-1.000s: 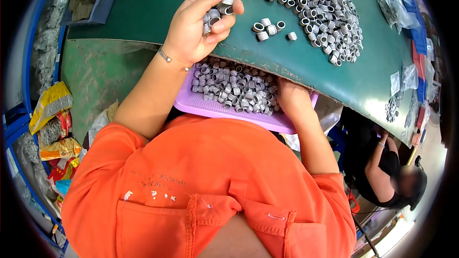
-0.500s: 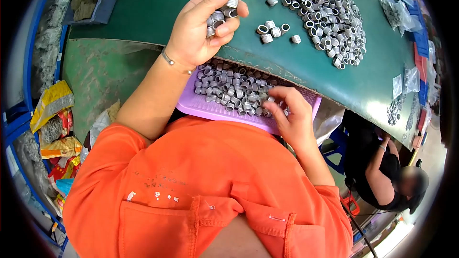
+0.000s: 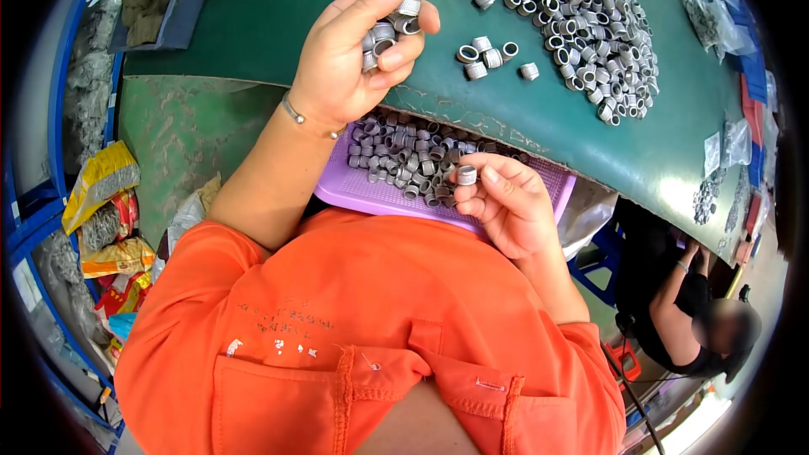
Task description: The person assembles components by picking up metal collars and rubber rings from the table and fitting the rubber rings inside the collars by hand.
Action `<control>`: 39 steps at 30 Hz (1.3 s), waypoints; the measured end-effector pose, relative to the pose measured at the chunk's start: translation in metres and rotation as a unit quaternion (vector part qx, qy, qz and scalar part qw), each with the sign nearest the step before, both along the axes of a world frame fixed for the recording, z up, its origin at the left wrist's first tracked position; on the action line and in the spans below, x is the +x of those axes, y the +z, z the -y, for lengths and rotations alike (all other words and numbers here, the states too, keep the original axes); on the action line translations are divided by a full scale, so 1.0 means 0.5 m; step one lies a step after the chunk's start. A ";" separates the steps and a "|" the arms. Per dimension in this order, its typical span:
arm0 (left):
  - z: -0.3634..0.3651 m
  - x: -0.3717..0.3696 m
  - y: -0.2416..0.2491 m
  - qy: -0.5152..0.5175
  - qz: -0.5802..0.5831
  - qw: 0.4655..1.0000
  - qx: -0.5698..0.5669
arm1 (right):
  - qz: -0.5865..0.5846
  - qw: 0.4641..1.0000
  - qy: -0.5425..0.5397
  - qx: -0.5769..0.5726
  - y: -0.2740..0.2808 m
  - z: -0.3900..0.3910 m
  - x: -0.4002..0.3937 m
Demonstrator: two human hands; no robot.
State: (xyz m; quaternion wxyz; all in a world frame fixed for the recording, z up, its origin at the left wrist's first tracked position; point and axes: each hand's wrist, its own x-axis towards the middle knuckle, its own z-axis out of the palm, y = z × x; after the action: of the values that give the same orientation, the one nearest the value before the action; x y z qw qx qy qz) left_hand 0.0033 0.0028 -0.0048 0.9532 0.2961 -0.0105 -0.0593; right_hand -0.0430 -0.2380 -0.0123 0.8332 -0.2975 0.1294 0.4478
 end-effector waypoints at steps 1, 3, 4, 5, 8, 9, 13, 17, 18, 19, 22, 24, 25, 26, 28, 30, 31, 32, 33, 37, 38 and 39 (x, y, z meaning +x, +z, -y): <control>0.000 0.000 0.000 0.000 0.001 1.000 -0.001 | -0.001 1.000 0.000 0.000 0.000 -0.001 -0.003; 0.000 0.000 -0.001 -0.001 0.002 1.000 -0.001 | 0.076 0.996 -0.030 -0.034 0.000 -0.008 -0.011; 0.000 -0.001 -0.002 -0.003 0.007 1.000 0.006 | 0.075 0.996 -0.030 -0.034 -0.002 -0.011 -0.013; 0.001 -0.001 -0.003 -0.004 0.012 1.000 0.013 | 0.120 0.991 -0.039 -0.037 -0.006 -0.014 -0.015; 0.000 0.000 0.001 -0.002 0.003 1.000 -0.002 | 0.188 0.979 -0.053 -0.061 -0.005 -0.014 -0.017; 0.000 0.001 0.000 -0.002 0.002 1.000 -0.002 | 0.212 0.972 -0.059 -0.081 -0.002 -0.013 -0.018; 0.000 0.001 -0.005 -0.005 0.009 1.000 0.000 | 0.433 0.867 -0.093 -0.228 0.006 -0.017 -0.021; 0.001 0.000 -0.006 -0.004 0.015 1.000 0.009 | 0.586 0.742 -0.075 -0.318 0.013 -0.006 -0.011; 0.002 -0.001 -0.004 -0.004 0.017 1.000 0.009 | 0.588 0.740 -0.076 -0.318 0.020 -0.003 -0.005; 0.003 -0.003 -0.002 -0.001 0.003 1.000 0.010 | 0.648 0.690 -0.050 -0.319 0.032 -0.003 0.003; 0.002 -0.002 0.002 0.005 -0.011 1.000 0.014 | 0.768 0.535 -0.023 -0.352 0.053 -0.002 0.036; 0.005 -0.003 0.005 0.010 -0.030 0.999 -0.002 | 0.740 0.501 -0.079 -0.441 0.046 -0.001 0.063; 0.006 -0.003 0.006 0.009 -0.025 1.000 -0.001 | 0.715 0.488 -0.114 -0.488 0.043 -0.005 0.080; 0.005 -0.003 0.006 0.011 -0.029 1.000 -0.002 | 0.691 0.480 -0.103 -0.530 0.049 -0.013 0.096; 0.005 -0.004 0.005 0.011 -0.030 0.999 -0.005 | 0.709 0.425 -0.078 -0.558 0.046 -0.034 0.126; 0.006 -0.005 0.004 0.009 -0.025 1.000 -0.010 | 0.732 0.415 -0.061 -0.536 0.027 -0.037 0.141; 0.006 -0.005 0.004 0.010 -0.025 0.999 -0.016 | 0.730 0.428 -0.060 -0.529 0.031 -0.036 0.141; 0.005 -0.005 0.004 0.012 -0.028 0.999 -0.016 | 0.690 0.504 -0.075 -0.513 0.031 -0.036 0.135; 0.005 -0.006 0.004 0.012 -0.027 0.999 -0.017 | 0.644 0.577 -0.088 -0.494 0.030 -0.036 0.127; 0.004 -0.005 0.003 0.003 -0.016 1.000 -0.001 | 0.584 0.702 -0.078 -0.400 0.043 -0.015 0.112; 0.004 -0.005 0.003 0.001 -0.013 1.000 -0.004 | 0.478 0.820 -0.095 -0.301 0.046 -0.015 0.107; 0.005 -0.005 0.003 0.000 -0.012 1.000 -0.005 | 0.356 0.908 -0.109 -0.191 0.048 -0.015 0.103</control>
State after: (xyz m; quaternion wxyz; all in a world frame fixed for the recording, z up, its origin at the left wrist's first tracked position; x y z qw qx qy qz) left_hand 0.0006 0.0004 -0.0032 0.9547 0.2911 0.0012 -0.0626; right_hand 0.0087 -0.2306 0.0118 0.7949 -0.5744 -0.0614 0.1857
